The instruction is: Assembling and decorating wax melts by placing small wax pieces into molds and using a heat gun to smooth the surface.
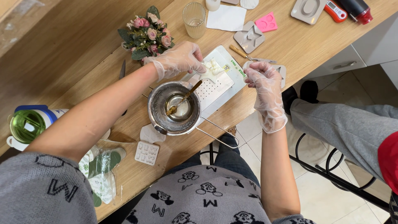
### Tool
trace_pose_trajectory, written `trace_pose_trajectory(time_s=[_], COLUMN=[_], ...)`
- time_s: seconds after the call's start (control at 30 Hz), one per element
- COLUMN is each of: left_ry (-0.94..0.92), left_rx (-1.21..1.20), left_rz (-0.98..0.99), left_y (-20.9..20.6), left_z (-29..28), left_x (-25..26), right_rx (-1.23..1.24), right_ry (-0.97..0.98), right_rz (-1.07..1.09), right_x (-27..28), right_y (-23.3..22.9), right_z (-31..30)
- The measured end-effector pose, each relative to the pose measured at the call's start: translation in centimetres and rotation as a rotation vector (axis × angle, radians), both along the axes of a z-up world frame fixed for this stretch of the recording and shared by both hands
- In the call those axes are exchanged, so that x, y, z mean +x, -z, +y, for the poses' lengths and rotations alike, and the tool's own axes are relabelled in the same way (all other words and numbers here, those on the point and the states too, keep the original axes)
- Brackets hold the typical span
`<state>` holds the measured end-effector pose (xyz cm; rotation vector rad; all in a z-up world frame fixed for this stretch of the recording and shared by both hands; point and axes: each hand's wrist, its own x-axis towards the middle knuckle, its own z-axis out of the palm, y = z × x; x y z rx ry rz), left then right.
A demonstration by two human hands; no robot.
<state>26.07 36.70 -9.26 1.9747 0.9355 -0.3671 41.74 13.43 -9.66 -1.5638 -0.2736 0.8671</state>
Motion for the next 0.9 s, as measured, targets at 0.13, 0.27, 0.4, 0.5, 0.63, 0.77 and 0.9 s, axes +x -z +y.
trace_pose_trajectory(time_s=[0.13,0.27,0.4,0.5,0.63,0.77,0.9], left_ry=[-0.005,0.000,0.020,0.021,0.019,0.022,0.026], left_rx=[0.029,0.016,0.035,0.041,0.043,0.029,0.008], left_rz=[0.012,0.022,0.017,0.026,0.029,0.016,0.018], left_y=[-1.2,-0.8,-0.8,-0.5,0.3,0.4,0.5], left_z=[-0.4,-0.4,-0.5,-0.5,-0.3,-0.2,0.2], left_x=[-0.1,0.0,0.0,0.1,0.3,0.2,0.2], right_rx=[-0.010,-0.012,-0.014,-0.015,-0.025,-0.028,-0.034], right_ry=[-0.002,0.003,-0.008,-0.013,-0.013,-0.014,-0.013], right_rz=[-0.007,-0.001,-0.014,-0.018,-0.017,-0.014,-0.011], right_x=[0.1,0.0,0.3,0.3,0.4,0.4,0.5], right_y=[0.2,-0.2,0.0,-0.1,0.0,0.1,-0.3], right_z=[-0.1,-0.1,-0.2,-0.2,-0.3,-0.3,-0.3])
